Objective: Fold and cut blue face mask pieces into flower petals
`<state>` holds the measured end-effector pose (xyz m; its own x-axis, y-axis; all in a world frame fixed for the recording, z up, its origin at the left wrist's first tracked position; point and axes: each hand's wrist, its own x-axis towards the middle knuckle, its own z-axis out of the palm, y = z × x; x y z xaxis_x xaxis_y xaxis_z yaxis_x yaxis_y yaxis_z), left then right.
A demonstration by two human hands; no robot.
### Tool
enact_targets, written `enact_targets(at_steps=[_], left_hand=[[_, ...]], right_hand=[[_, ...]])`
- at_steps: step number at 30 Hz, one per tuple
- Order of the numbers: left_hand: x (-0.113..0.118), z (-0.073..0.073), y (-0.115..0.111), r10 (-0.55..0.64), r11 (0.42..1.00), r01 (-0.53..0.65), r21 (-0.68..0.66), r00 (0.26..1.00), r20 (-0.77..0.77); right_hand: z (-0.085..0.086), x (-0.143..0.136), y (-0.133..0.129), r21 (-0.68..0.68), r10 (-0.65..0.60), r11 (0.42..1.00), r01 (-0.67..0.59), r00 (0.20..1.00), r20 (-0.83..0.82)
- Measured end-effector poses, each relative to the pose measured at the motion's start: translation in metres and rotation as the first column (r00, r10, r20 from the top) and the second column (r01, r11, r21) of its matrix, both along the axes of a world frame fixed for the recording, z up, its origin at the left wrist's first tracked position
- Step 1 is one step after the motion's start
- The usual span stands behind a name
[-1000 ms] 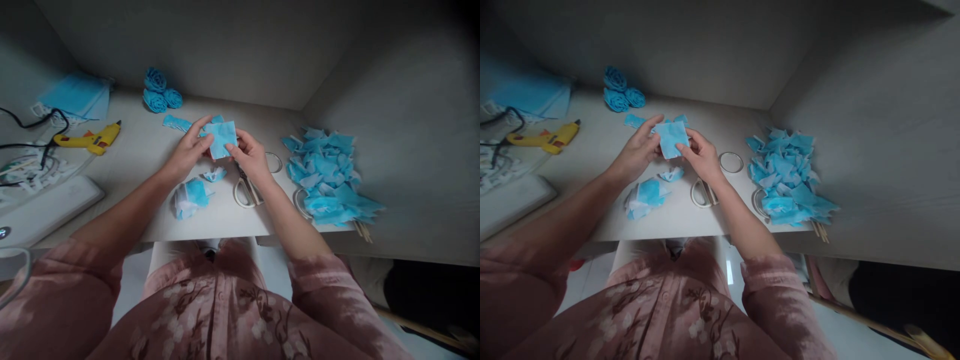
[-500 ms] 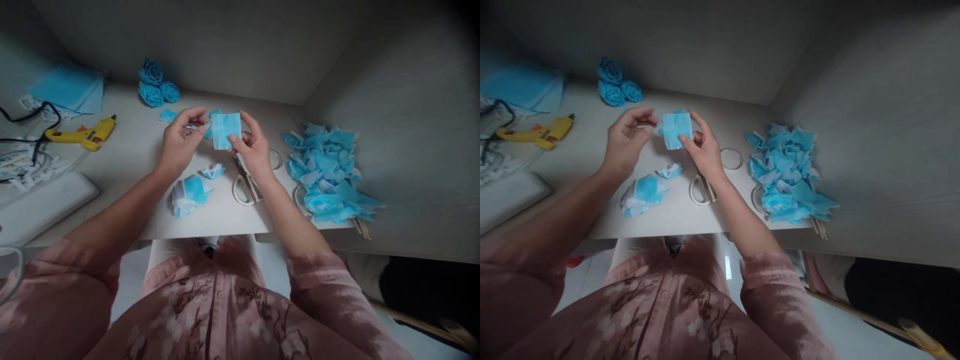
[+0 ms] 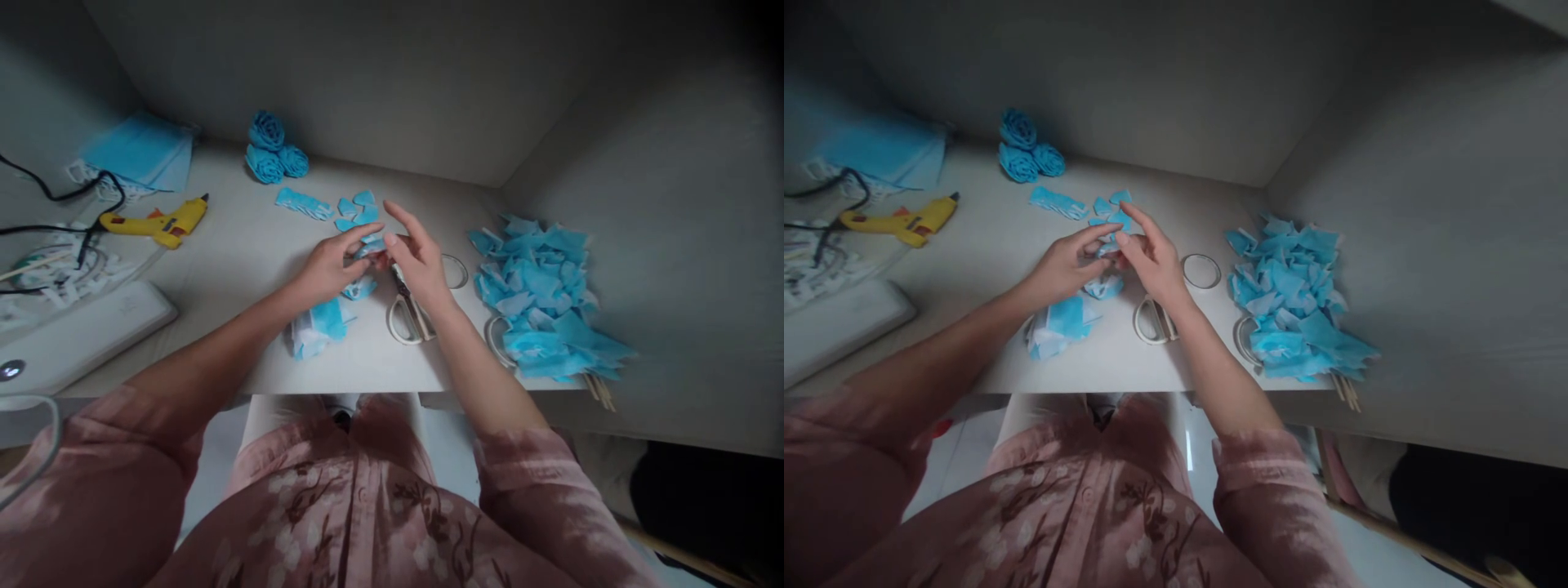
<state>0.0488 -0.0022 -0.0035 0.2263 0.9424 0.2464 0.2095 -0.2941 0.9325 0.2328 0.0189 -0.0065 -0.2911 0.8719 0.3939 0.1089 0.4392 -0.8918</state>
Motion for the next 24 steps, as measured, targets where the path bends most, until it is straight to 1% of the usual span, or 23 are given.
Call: enact_targets(at_steps=[2,3,6,8,11,16,19,21,24], left_hand=[[0.000,0.001,0.002,0.042,0.996,-0.032,-0.079,0.991,0.130],[-0.001,0.002,0.003,0.050,0.993,-0.026,-0.118,0.978,0.204],[-0.003,0.006,0.004,0.036,0.977,0.046,-0.206,0.926,0.376],[-0.004,0.008,0.003,0.014,0.969,0.094,-0.229,0.904,0.428],[-0.003,0.008,0.001,-0.018,0.964,0.139,-0.226,0.885,0.465],[-0.002,0.005,0.001,-0.076,0.961,0.191,-0.201,0.878,0.473],[-0.003,0.008,0.000,-0.073,0.951,0.197,-0.240,0.894,0.443],[-0.003,0.009,0.001,-0.049,0.949,0.177,-0.262,0.901,0.432],[-0.004,0.009,0.002,-0.007,0.952,0.131,-0.278,0.914,0.406]], right_hand=[[0.001,0.001,-0.001,0.004,-0.013,1.000,0.013,1.000,-0.001],[0.001,0.002,0.000,0.015,-0.039,0.999,0.039,0.999,-0.005],[-0.003,0.008,0.008,0.056,-0.151,0.987,0.152,0.988,-0.022],[-0.005,0.010,0.014,0.049,-0.201,0.978,0.202,0.979,-0.031],[-0.006,0.009,0.016,-0.028,-0.205,0.979,0.204,0.977,-0.051],[0.000,0.002,0.007,-0.197,-0.118,0.976,0.095,0.988,-0.104],[0.002,0.000,0.007,-0.197,-0.134,0.974,0.112,0.986,-0.101],[0.001,0.000,0.008,-0.174,-0.148,0.977,0.127,0.983,-0.112],[0.000,-0.001,0.010,-0.154,-0.130,0.982,0.110,0.984,-0.121]])
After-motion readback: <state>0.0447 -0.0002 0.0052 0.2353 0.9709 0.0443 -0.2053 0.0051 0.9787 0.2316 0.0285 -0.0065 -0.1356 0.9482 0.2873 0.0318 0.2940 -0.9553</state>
